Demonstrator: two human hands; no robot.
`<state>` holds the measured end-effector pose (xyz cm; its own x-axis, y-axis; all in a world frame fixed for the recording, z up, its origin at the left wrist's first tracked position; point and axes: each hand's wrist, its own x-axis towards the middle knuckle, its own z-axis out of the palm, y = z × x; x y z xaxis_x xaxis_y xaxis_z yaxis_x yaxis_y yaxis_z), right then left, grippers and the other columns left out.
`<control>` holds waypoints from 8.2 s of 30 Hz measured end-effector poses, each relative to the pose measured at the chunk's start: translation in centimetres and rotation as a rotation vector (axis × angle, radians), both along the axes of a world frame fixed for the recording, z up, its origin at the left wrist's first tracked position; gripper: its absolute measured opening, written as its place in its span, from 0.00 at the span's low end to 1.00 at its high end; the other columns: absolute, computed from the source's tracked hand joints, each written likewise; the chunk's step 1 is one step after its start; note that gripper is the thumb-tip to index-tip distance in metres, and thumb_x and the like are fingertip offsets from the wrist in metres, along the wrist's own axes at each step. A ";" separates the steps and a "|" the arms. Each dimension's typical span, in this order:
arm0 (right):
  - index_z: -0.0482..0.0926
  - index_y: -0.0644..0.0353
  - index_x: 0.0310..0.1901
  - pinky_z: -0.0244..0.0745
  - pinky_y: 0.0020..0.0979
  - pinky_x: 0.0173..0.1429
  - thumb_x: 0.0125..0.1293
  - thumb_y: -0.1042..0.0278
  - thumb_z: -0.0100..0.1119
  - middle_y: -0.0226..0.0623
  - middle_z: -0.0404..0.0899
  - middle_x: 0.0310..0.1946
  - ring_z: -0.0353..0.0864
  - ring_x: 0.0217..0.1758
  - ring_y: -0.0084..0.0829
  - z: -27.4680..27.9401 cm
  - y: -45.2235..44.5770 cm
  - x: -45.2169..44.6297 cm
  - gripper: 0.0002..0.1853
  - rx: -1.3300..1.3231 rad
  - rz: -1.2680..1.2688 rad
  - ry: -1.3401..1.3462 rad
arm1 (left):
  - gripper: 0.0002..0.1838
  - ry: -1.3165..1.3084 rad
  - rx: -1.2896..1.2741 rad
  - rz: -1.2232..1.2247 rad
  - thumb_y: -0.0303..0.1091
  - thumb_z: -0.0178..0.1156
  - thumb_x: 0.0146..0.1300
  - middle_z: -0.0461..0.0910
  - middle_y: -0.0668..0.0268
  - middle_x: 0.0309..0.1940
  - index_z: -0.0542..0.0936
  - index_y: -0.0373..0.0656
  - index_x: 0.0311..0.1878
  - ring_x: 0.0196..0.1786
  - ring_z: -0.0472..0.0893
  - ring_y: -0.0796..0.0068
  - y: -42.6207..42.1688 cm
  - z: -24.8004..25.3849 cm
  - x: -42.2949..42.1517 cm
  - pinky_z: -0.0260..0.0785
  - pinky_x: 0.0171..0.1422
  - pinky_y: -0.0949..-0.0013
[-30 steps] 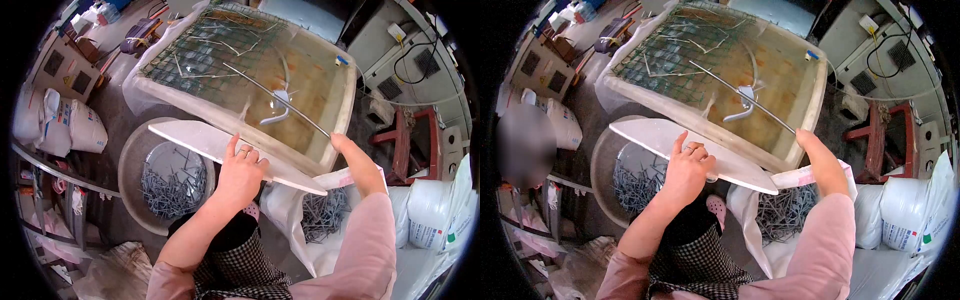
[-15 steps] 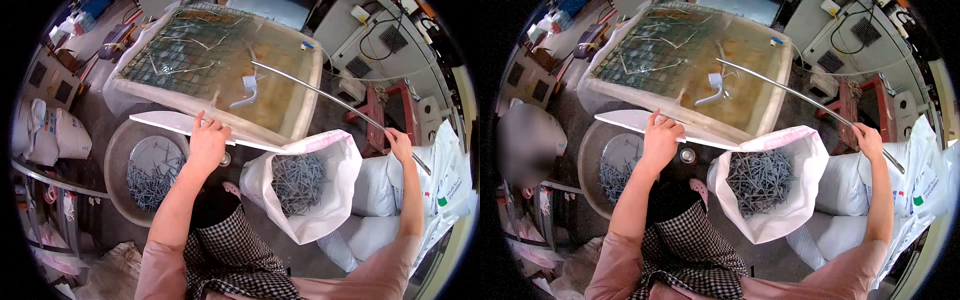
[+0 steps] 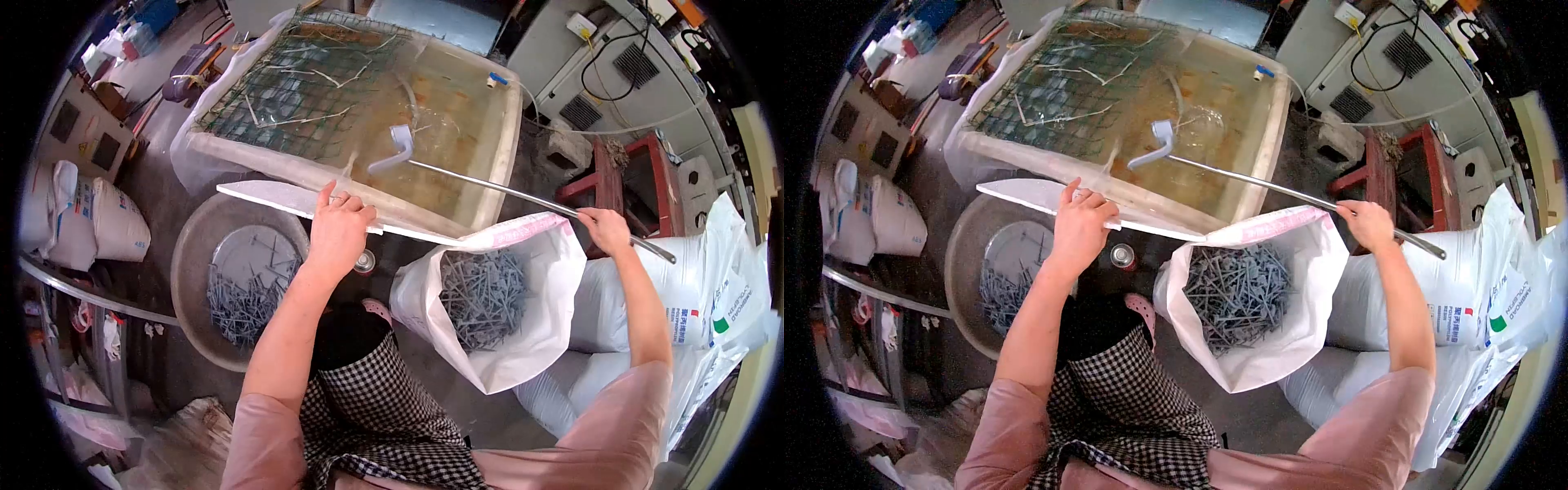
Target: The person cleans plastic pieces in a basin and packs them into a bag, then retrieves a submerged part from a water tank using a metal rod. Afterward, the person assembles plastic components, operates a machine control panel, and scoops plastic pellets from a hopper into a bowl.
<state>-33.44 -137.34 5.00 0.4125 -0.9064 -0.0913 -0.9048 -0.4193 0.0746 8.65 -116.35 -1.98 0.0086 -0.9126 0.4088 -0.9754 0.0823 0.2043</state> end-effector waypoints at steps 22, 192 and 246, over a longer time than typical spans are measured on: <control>0.82 0.55 0.41 0.73 0.38 0.47 0.61 0.55 0.56 0.47 0.81 0.35 0.80 0.41 0.46 4.4 1.7 0.1 0.15 0.160 -0.241 -0.064 | 0.06 0.024 -0.015 -0.004 0.24 0.61 0.41 0.77 0.67 0.25 0.79 0.46 0.25 0.39 0.77 0.67 0.8 -0.3 0.7 0.57 0.65 0.54; 0.84 0.52 0.37 0.74 0.41 0.43 0.58 0.47 0.57 0.46 0.80 0.32 0.79 0.38 0.48 8.4 -3.6 7.0 0.18 -0.223 0.018 -0.022 | 0.52 0.129 -0.235 0.278 0.41 0.76 0.27 0.59 0.51 0.62 0.64 0.52 0.63 0.71 0.50 0.51 -1.1 1.1 1.3 0.33 0.69 0.38; 0.79 0.62 0.39 0.72 0.33 0.19 0.60 0.63 0.53 0.40 0.77 0.16 0.77 0.15 0.31 11.6 13.1 31.6 0.12 1.013 -0.382 -0.520 | 0.17 0.669 0.900 0.438 0.45 0.65 0.51 0.80 0.55 0.24 0.80 0.39 0.33 0.31 0.81 0.58 19.6 21.2 20.8 0.72 0.37 0.62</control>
